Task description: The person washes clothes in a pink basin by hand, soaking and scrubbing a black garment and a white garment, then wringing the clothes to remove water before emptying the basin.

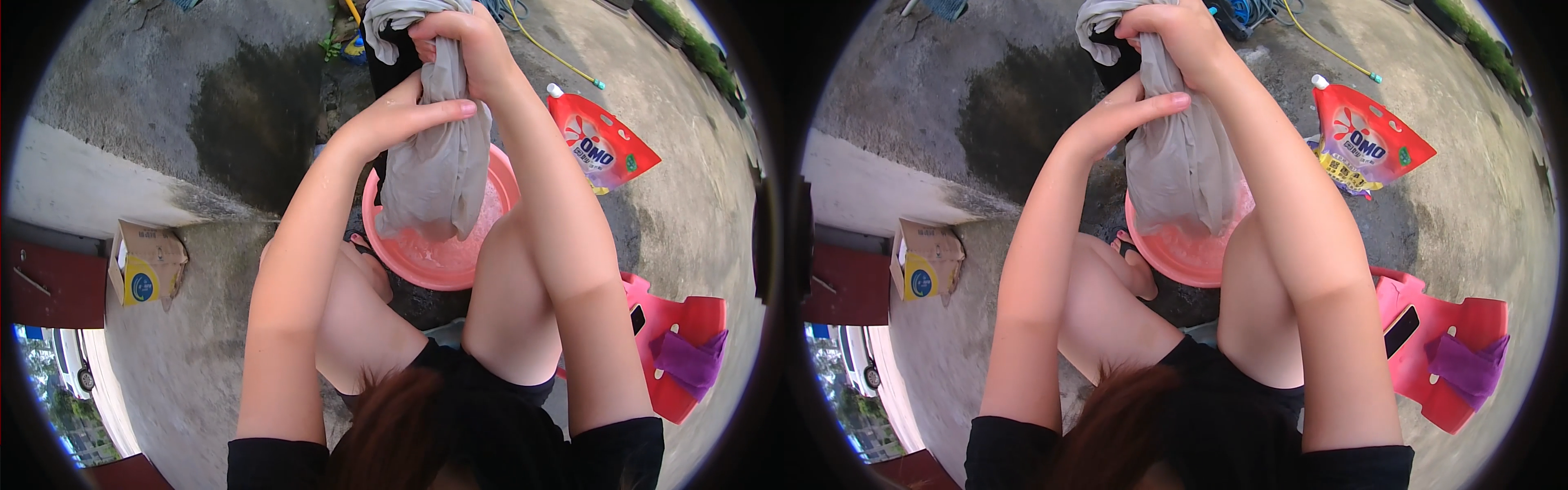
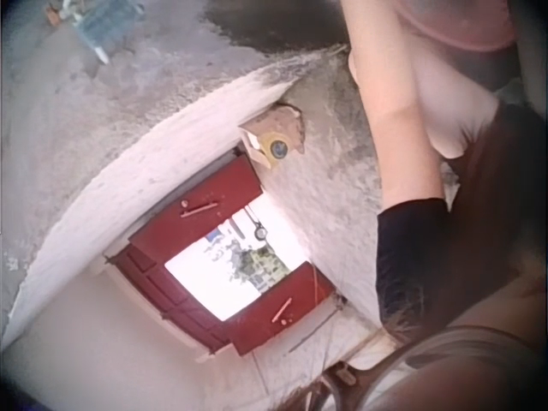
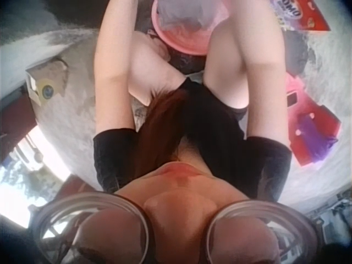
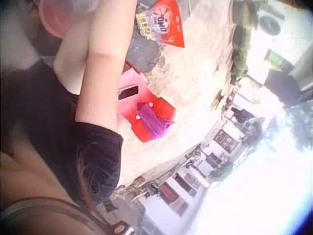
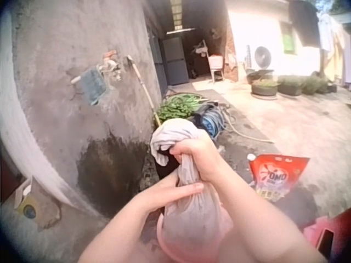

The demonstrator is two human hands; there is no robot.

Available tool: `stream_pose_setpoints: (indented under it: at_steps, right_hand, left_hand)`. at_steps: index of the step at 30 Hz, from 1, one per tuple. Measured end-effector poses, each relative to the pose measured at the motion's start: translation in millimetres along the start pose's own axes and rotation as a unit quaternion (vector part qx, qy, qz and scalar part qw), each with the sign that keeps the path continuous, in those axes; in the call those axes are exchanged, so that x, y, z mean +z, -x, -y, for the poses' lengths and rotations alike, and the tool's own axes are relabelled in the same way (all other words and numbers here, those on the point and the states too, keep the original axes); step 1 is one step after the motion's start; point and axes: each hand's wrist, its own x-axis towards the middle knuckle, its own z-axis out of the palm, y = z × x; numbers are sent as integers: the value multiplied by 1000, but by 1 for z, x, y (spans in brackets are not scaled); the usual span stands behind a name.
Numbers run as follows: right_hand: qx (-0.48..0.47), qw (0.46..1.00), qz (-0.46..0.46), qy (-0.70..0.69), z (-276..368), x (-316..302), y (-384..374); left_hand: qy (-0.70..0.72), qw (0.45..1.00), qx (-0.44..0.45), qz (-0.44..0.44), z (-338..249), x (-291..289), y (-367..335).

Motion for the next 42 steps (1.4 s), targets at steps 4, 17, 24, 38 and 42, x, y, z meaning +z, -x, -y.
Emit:
stream_pose_setpoints:
  at_steps: [4,17,24,38,42]
  right_hand:
    - [-34,998,35,47,7,5,1]
    - [-34,995,71,68,-5,-11,-2]
    - [-44,972,3,231,-10,-33,0]
    - [-20,983,-1,180,-10,-35,4]
    - [-15,982,2,191,-9,-33,7]
  left_hand:
    - [166,982,-72,53,13,-39,13]
    - [238,947,-195,94,30,-81,32]
    - [439,886,-97,112,18,-70,27]
    - [478,867,-87,106,21,-67,22]
    - [481,864,-71,130,23,-68,22]
